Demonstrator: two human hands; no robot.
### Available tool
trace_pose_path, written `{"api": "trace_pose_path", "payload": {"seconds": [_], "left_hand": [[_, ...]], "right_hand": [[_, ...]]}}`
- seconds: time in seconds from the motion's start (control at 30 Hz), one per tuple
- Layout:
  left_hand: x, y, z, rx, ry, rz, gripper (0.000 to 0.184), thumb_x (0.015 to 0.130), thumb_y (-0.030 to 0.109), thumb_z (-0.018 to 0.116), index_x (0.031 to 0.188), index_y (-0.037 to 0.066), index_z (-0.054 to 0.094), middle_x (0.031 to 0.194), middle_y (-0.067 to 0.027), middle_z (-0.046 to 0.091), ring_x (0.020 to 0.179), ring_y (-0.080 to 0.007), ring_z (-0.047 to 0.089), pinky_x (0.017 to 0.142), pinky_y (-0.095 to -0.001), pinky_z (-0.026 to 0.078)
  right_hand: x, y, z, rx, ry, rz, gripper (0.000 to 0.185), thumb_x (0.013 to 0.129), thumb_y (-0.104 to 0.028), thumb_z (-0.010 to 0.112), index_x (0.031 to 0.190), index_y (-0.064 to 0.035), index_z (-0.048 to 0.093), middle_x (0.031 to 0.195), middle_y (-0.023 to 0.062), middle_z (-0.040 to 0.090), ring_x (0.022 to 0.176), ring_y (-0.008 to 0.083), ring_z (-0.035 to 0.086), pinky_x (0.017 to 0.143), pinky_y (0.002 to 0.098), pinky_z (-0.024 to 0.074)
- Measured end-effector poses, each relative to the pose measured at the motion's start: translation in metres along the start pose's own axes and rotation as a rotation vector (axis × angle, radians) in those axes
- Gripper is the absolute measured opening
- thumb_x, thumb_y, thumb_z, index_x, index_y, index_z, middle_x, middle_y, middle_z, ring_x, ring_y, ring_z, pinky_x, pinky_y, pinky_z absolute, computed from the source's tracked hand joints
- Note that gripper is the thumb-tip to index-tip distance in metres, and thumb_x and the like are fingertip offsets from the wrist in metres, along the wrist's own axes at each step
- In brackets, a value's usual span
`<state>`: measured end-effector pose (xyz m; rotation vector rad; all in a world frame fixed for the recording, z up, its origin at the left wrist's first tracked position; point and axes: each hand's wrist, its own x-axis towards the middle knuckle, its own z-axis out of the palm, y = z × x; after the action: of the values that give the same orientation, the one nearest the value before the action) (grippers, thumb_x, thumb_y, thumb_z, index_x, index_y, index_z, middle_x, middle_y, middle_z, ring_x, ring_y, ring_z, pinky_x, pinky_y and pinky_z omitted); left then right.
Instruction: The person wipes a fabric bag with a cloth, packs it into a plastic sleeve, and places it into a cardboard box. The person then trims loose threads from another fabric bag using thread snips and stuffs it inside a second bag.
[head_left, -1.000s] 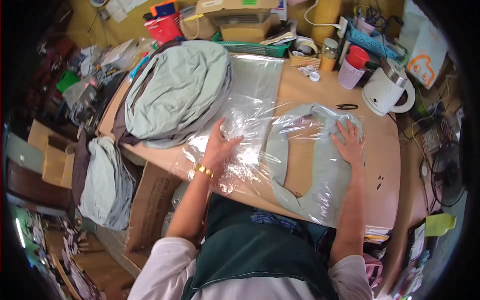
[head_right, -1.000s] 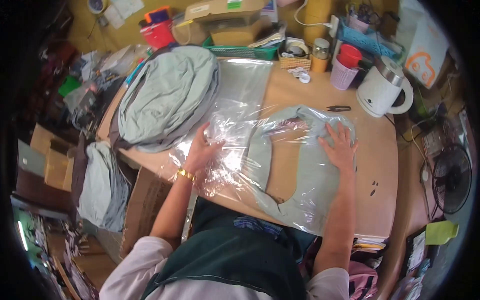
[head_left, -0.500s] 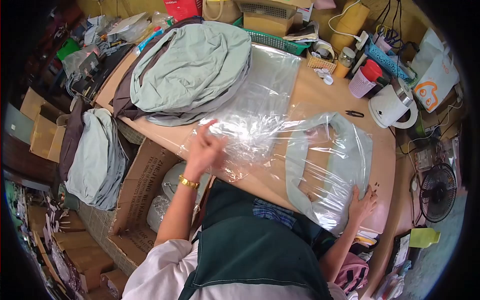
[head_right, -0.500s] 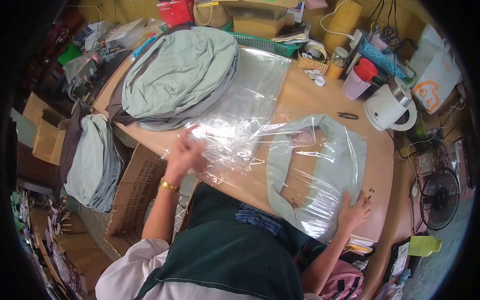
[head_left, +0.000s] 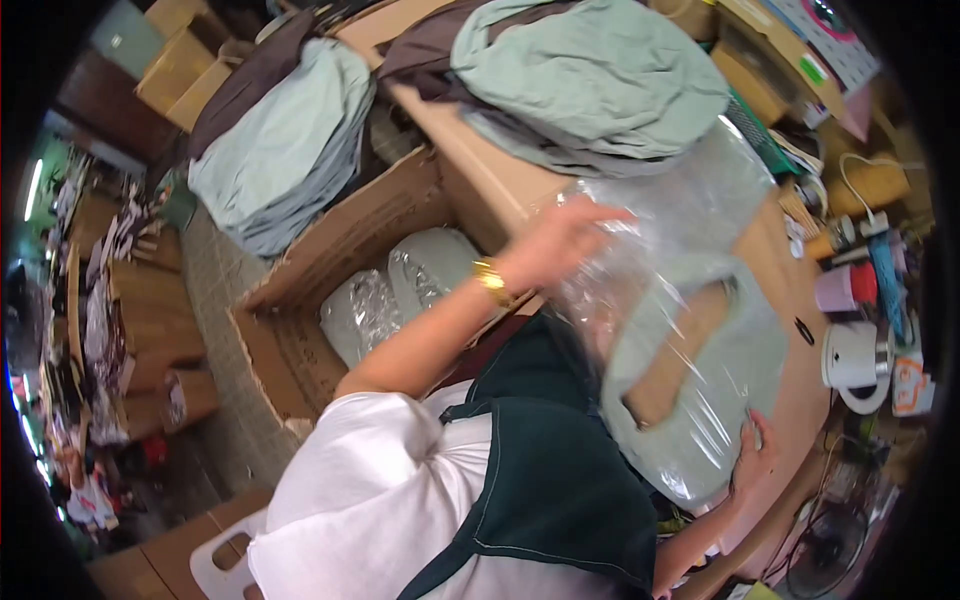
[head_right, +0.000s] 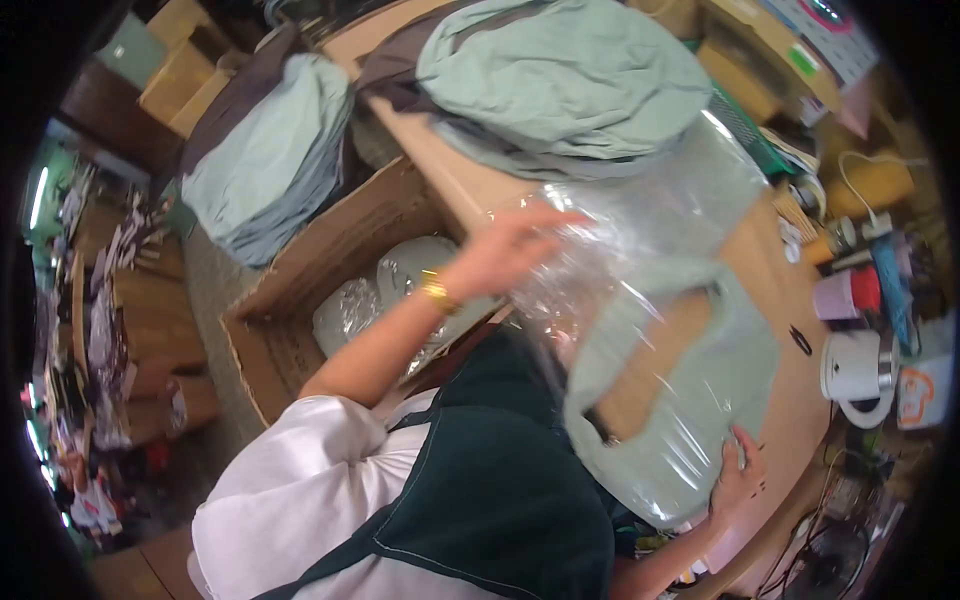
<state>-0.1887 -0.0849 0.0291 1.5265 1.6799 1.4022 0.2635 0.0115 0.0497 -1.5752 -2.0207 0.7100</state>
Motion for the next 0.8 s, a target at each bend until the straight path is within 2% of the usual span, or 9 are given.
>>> {"api": "trace_pose_path", "payload": {"seconds": [0.03,0.1,0.27,0.33,0.4,0.53,0.63,0.73,0.8], "left_hand": [[-0.020,-0.006,-0.036,-0.005,0.142,-0.027,0.035,0.088,0.011,0.059,0.122,0.010,0.064,0.113,-0.0154,0.066,0.105,-0.0234,0.062,0.092,-0.0344,0.047],[-0.068,-0.020,-0.111,-0.019,0.352,-0.348,0.035,0.089,0.014,0.061,0.122,0.002,0.063,0.116,-0.0092,0.066,0.100,-0.0145,0.061,0.089,-0.0276,0.048],[-0.240,-0.101,-0.209,0.049,0.650,-0.583,0.036,0.091,0.014,0.061,0.123,-0.002,0.060,0.122,-0.0079,0.063,0.113,-0.0151,0.056,0.099,-0.0291,0.041],[-0.306,-0.143,-0.212,0.010,0.787,-0.692,0.035,0.091,0.010,0.061,0.123,-0.002,0.060,0.119,-0.0067,0.064,0.109,-0.0138,0.058,0.097,-0.0284,0.043],[-0.362,-0.177,-0.204,0.097,0.911,-0.773,0.034,0.090,0.010,0.062,0.122,-0.002,0.061,0.113,-0.0069,0.067,0.102,-0.0130,0.061,0.092,-0.0283,0.046],[-0.427,-0.226,-0.168,0.185,1.045,-0.897,0.031,0.088,0.010,0.065,0.117,0.000,0.064,0.108,-0.0085,0.069,0.095,-0.0139,0.063,0.087,-0.0286,0.049],[-0.421,-0.235,-0.138,0.187,1.109,-0.883,0.027,0.088,0.009,0.066,0.113,0.000,0.064,0.104,-0.0088,0.069,0.090,-0.0146,0.062,0.083,-0.0287,0.049],[-0.415,-0.253,-0.114,0.356,1.143,-0.891,0.024,0.088,0.011,0.066,0.110,0.002,0.066,0.102,-0.0124,0.066,0.097,-0.0214,0.062,0.086,-0.0334,0.048],[-0.426,-0.284,-0.101,0.494,1.013,-0.998,0.035,0.086,0.016,0.069,0.118,0.006,0.062,0.113,-0.0144,0.061,0.105,-0.0258,0.059,0.090,-0.0379,0.047]], "right_hand": [[0.007,-0.046,0.012,-0.028,-0.038,-0.062,0.025,0.086,-0.002,0.062,0.110,0.0010,0.068,0.110,0.0147,0.068,0.108,0.0219,0.060,0.096,0.0353,0.0441],[0.011,-0.133,0.055,0.107,-0.058,-0.230,0.024,0.084,-0.002,0.064,0.107,0.0014,0.069,0.105,0.0148,0.068,0.103,0.0233,0.062,0.092,0.0349,0.0458],[0.007,-0.278,0.181,0.243,-0.627,-0.964,0.032,0.080,-0.001,0.065,0.112,0.0001,0.065,0.103,0.0195,0.063,0.097,0.0356,0.061,0.088,0.0421,0.0482],[0.003,-0.301,0.246,0.191,-0.888,-0.853,0.031,0.080,0.001,0.062,0.110,0.0013,0.065,0.104,0.0202,0.059,0.098,0.0379,0.061,0.085,0.0442,0.0492],[0.001,-0.294,0.320,0.167,-0.882,-0.990,0.031,0.079,0.003,0.059,0.109,0.0010,0.065,0.101,0.0203,0.057,0.098,0.0399,0.061,0.084,0.0454,0.0498],[0.009,-0.276,0.417,0.020,-0.960,-0.959,0.032,0.080,0.005,0.055,0.110,0.0002,0.065,0.104,0.0209,0.057,0.098,0.0401,0.061,0.086,0.0469,0.0498],[0.023,-0.263,0.453,-0.041,-0.947,-0.973,0.030,0.082,0.006,0.051,0.108,0.0004,0.065,0.104,0.0225,0.057,0.099,0.0407,0.060,0.086,0.0474,0.0501],[0.029,-0.257,0.465,-0.119,-0.934,-0.991,0.034,0.078,0.003,0.061,0.112,0.0022,0.062,0.104,0.0245,0.055,0.095,0.0428,0.060,0.083,0.0478,0.0507],[0.025,-0.259,0.461,-0.341,-0.865,-0.847,0.027,0.087,-0.007,0.056,0.113,-0.0019,0.063,0.117,0.0239,0.053,0.098,0.0424,0.060,0.086,0.0492,0.0507]]}}
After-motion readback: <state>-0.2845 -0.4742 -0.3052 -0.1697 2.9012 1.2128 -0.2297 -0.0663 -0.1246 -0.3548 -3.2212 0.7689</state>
